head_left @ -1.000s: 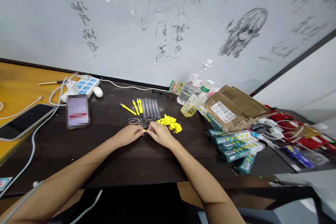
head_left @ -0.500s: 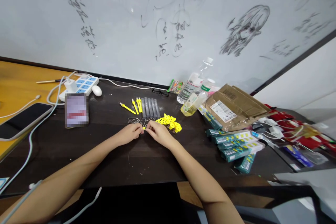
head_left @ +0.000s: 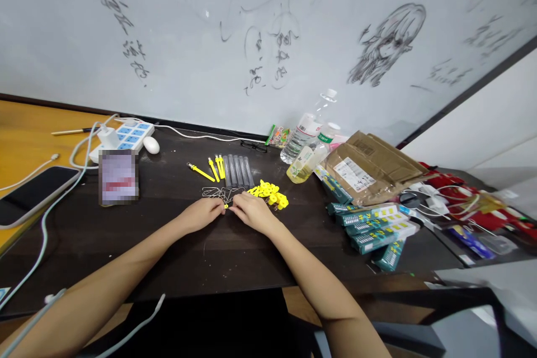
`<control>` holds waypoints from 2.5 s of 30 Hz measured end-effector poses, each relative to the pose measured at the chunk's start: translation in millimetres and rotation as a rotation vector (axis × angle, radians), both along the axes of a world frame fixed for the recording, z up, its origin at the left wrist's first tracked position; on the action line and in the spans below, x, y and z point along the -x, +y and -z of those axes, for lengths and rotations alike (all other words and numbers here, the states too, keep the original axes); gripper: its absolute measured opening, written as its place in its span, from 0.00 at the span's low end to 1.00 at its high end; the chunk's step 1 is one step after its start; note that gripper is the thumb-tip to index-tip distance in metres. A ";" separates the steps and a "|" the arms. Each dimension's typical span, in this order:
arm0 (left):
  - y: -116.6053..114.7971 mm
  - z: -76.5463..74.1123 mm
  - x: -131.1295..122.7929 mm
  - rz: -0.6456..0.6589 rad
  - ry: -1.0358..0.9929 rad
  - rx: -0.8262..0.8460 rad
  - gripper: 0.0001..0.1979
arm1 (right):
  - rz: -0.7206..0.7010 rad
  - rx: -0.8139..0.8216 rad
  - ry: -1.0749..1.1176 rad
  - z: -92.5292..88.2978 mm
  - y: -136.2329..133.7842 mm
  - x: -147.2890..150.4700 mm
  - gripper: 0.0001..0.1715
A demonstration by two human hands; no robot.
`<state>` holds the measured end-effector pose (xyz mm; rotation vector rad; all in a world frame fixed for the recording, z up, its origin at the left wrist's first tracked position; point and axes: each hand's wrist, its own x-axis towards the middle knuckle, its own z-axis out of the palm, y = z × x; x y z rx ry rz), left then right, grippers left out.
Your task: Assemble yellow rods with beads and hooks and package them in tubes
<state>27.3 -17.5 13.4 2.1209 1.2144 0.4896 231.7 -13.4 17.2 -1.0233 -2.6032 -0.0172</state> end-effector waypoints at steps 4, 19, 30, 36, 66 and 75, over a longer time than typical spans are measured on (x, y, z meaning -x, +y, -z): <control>-0.9 0.1 -0.2 -0.005 0.011 0.004 0.15 | 0.016 -0.004 -0.027 1.0 -1.2 0.2 0.10; -4.9 -7.4 0.6 -0.017 0.040 0.006 0.14 | 0.046 -0.002 -0.008 3.7 -4.7 5.7 0.09; -11.6 -15.4 -4.5 -0.033 0.133 -0.095 0.15 | 0.090 0.091 0.077 1.4 -4.4 7.9 0.09; -12.6 -11.3 -5.8 -0.049 0.091 -0.120 0.14 | 0.097 0.107 0.114 2.2 -4.2 7.7 0.09; -19.8 -16.4 -13.6 -0.177 0.116 -0.266 0.19 | -0.043 -0.241 0.265 5.9 -7.2 7.7 0.12; -22.8 -19.5 -14.7 -0.185 0.187 -0.307 0.22 | -0.145 -0.340 0.464 15.1 -6.8 11.2 0.06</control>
